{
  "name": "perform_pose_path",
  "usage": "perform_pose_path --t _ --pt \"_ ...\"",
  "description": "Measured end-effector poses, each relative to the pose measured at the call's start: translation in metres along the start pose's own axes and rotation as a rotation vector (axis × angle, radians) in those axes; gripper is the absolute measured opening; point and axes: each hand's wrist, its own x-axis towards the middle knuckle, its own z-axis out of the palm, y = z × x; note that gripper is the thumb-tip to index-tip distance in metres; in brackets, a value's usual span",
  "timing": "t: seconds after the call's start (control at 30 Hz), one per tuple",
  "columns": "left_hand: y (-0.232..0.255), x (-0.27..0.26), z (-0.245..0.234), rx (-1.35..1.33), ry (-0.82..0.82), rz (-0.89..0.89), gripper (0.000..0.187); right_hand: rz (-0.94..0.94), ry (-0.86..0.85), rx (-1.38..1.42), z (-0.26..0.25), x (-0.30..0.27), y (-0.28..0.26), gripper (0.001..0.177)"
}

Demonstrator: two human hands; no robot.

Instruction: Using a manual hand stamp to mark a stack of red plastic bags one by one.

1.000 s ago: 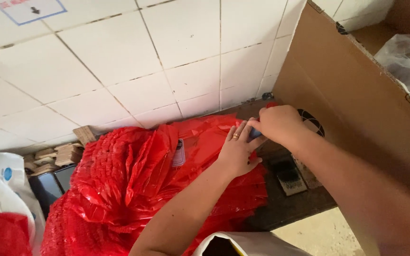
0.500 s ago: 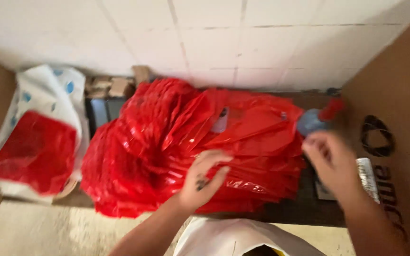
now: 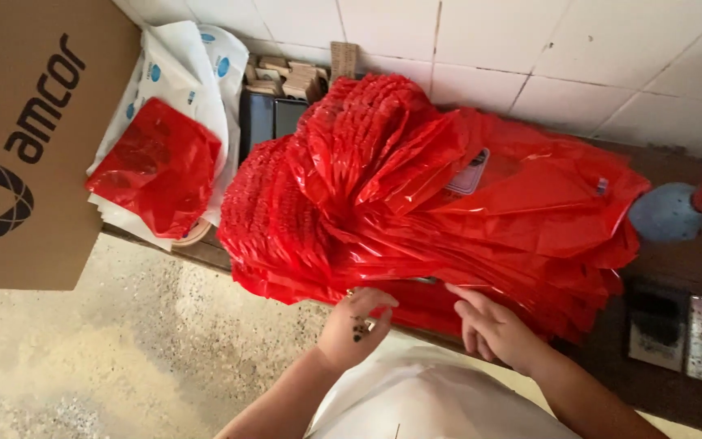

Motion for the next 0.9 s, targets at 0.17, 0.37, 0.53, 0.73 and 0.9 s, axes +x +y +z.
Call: perform_pose_path --t 0.17,0.37,0.53,0.73,0.9 --pt "-0.011 0.004 0.004 0.180 -0.196 -0.356 0.041 0.018 0.220 -0.198 0.001 -0.001 -0.007 0.054" --pt "-0.022 0.017 -0.006 0.385 -0.323 -0.339 0.069 -0.105 0.431 -0.404 0.003 0.015 0.001 0.054" --pt "-0.015 0.050 -0.023 0.329 -0.248 -0.042 0.064 -0.430 0.634 -0.730 0.001 0.035 0.006 0.047" --pt "-0.028 0.077 -0.023 -0.005 -0.392 -0.028 0.072 -0.459 0.602 -0.984 0.022 0.063 0.020 0.037" --pt "-0.035 0.085 -0.020 -0.084 -0.412 0.028 0.058 -0.502 0.803 -0.651 0.036 0.046 0.046 0.039"
